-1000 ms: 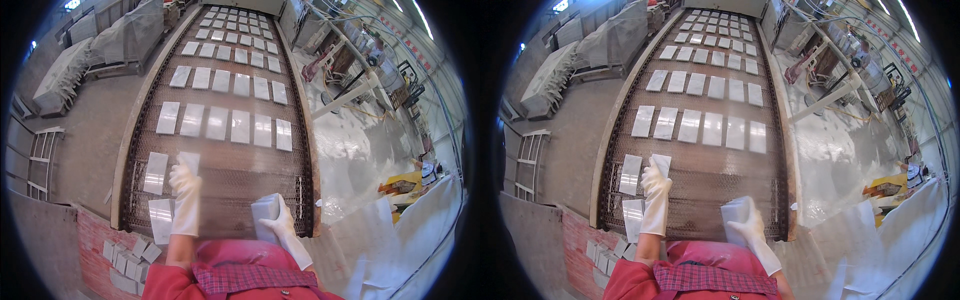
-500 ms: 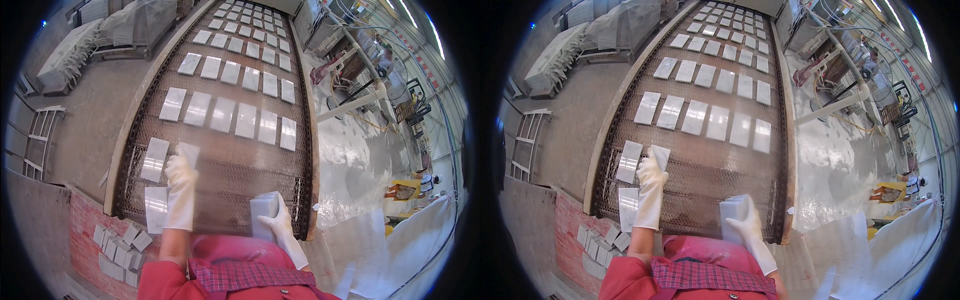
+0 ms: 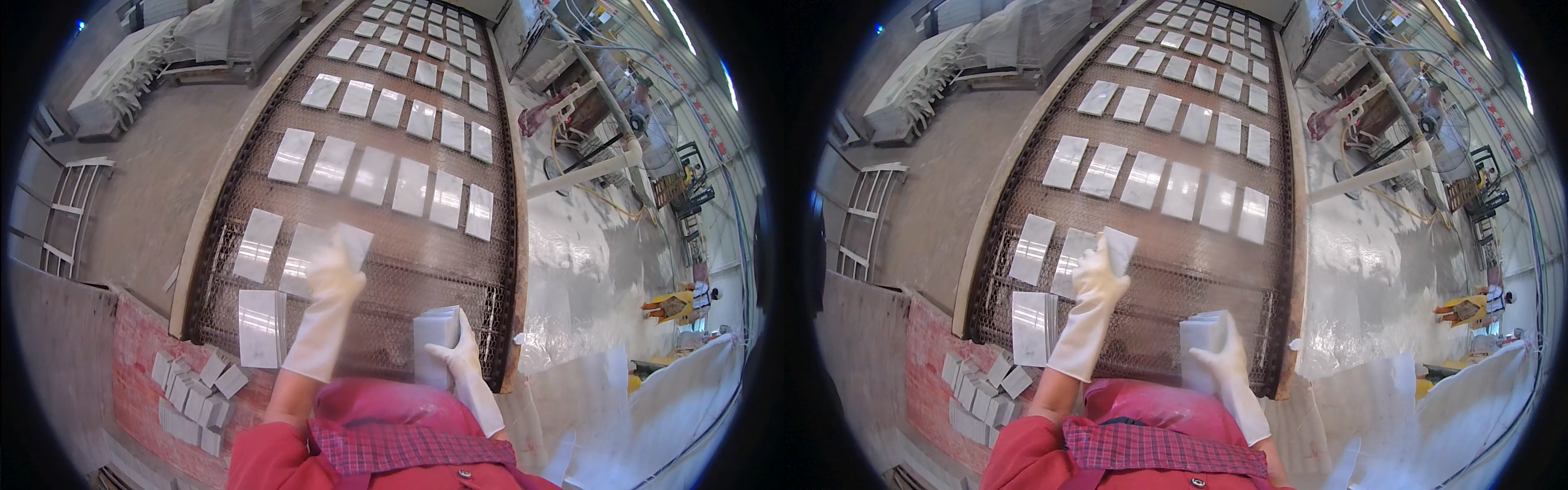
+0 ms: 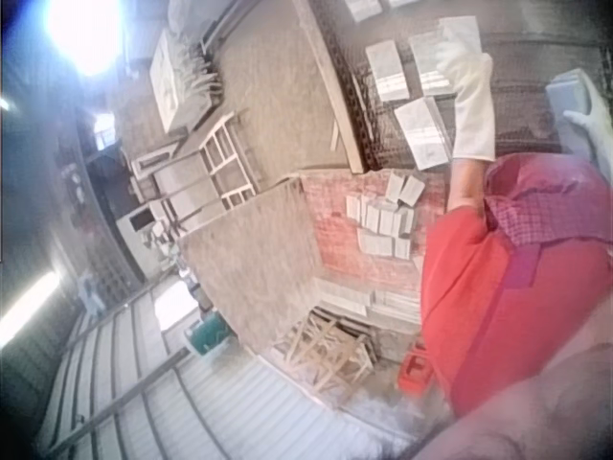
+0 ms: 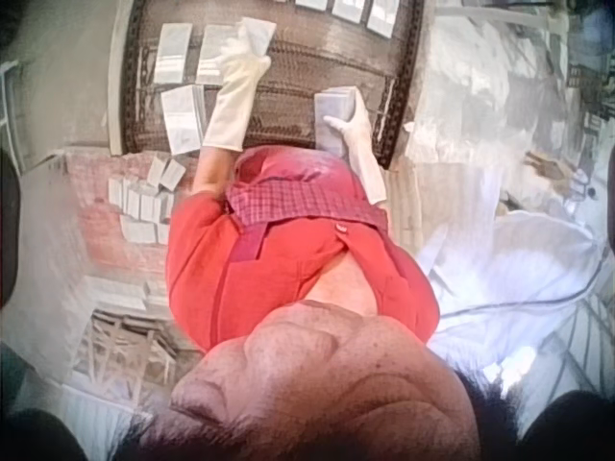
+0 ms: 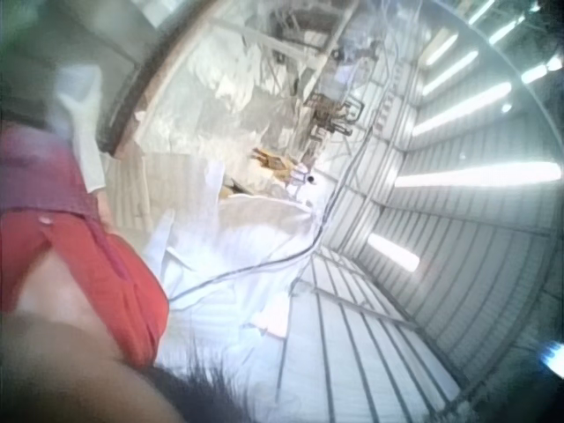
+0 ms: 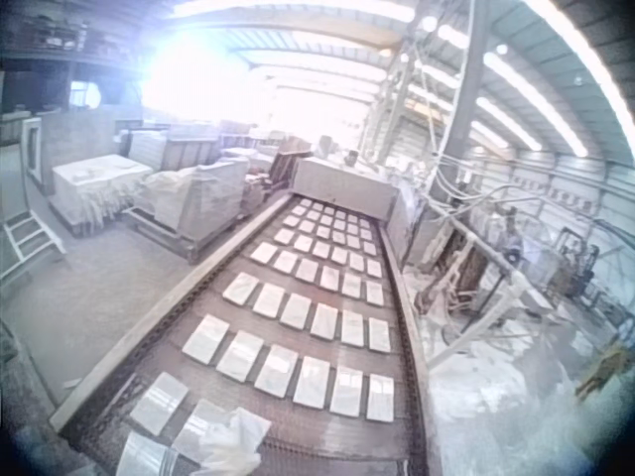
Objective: The person repeatedly picks up stacks of rectangular tiles and places them one by one onto a moving conveyor belt. The person also stacks tiles on a nearby surface and continues placing them on the belt.
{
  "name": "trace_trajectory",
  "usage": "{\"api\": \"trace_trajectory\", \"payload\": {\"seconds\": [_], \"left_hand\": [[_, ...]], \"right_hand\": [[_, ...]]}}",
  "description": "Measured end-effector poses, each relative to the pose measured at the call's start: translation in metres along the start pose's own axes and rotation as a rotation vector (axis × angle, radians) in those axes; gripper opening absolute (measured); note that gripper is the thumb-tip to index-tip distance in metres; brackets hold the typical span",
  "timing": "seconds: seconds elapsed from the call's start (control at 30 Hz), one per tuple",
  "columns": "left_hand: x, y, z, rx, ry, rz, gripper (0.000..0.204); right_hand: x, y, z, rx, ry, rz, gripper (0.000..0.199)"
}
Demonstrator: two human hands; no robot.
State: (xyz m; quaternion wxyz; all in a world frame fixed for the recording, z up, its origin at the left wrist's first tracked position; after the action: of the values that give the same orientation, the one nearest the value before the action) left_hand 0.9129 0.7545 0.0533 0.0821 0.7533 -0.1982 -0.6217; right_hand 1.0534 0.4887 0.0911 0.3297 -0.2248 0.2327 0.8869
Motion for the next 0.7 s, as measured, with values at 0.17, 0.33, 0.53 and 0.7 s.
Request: {"api": "trace_trajectory", "payload": {"seconds": [0.17, 0.33, 0.53, 0.7], "left_hand": [[0.028, -0.005, -0.023, 0.018, -0.102, -0.123, 0.095], [0.033, -0.008, -0.029, 0.01, -0.152, -0.093, 0.09], [0.012, 0.007, -0.047, 0.074, 0.044, 0.032, 0.072], [0.031, 0.027, -0.089, 0.217, 0.053, 0.108, 0.073]], "right_hand": [[0.0, -0.002, -0.016, 0.023, -0.013, -0.008, 0.105], [-0.003, -0.006, -0.025, 0.002, -0.016, 0.007, 0.107], [-0.006, -0.012, -0.028, -0.012, -0.089, 0.034, 0.107], [-0.005, -0.017, -0.036, -0.068, -0.232, 0.077, 0.107]]}}
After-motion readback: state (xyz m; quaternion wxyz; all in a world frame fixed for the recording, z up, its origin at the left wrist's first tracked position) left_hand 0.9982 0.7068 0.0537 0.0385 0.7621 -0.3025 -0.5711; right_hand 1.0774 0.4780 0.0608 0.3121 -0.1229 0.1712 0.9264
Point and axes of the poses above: each hand's wrist, its own y-axis away from the middle knuckle, its own x-axis out of the palm, z = x × y, the point moved 4 cm from there along -y, towards the middle knuckle, and after that the axes turned 9 degrees about -x, right-handed, at the moved point
